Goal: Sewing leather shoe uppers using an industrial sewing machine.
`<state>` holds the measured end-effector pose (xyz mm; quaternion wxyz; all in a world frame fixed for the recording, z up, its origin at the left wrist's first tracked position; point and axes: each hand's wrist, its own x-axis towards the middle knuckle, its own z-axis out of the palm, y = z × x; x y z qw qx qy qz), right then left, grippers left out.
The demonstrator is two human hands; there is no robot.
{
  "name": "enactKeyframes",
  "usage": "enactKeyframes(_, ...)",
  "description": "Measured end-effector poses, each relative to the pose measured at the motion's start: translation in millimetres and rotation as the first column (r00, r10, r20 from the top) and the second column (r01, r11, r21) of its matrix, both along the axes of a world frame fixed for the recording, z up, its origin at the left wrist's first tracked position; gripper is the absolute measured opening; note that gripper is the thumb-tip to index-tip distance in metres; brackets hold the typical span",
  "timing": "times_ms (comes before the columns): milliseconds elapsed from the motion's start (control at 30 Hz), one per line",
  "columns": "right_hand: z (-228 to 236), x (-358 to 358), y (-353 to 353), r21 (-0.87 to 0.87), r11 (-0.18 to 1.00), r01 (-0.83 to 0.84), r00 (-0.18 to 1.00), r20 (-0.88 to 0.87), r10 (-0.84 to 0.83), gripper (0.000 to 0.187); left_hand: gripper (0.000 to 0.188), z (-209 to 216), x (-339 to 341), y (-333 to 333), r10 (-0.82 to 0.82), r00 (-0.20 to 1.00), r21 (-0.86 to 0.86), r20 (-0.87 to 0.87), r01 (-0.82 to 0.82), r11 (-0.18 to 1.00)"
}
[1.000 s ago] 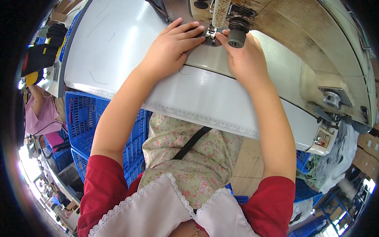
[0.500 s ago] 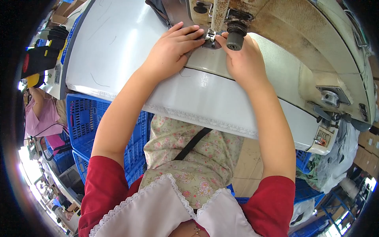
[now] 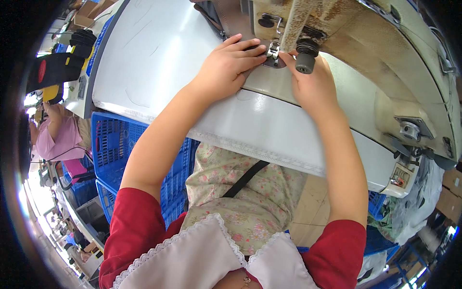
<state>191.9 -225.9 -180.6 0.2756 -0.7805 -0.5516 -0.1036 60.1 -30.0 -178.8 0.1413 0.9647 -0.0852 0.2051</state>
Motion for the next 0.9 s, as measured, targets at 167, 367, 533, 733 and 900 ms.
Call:
enactKeyframes(167, -0.3, -1.8, -1.7, -0.005, 1.000, 0.014, 1.000, -0.021, -0.014, 0.043, 0.034, 1.4, -0.2, -2.4, -0.009, 1.000, -0.021, -0.001, 0.009, 1.000)
enactKeyframes(367, 3.6, 0.2, -1.7, 0.005, 1.000, 0.019, 1.000, -0.022, -0.018, 0.035, 0.033, 5.2, 2.1, -1.1, -0.016, 1.000, -0.020, -0.008, 0.016, 1.000)
enactKeyframes(533, 1.0, -0.3, 0.2, 0.024, 1.000, 0.015, 0.999, -0.037, -0.014, 0.030, 0.036, 3.7, 1.9, -0.5, -0.004, 1.000, -0.038, -0.018, 0.004, 0.999)
enactKeyframes(733, 0.4, -0.3, -1.3, 0.019, 1.000, -0.001, 1.000, -0.022, 0.001, 0.030, 0.037, 3.7, 0.4, -1.8, -0.010, 1.000, -0.047, -0.016, 0.010, 0.999)
enactKeyframes(900, -1.2, -1.2, -2.1, 0.020, 1.000, 0.006, 1.000, -0.025, -0.006, 0.033, 0.036, 3.4, -0.8, -1.9, -0.006, 1.000, -0.042, -0.021, 0.005, 0.999)
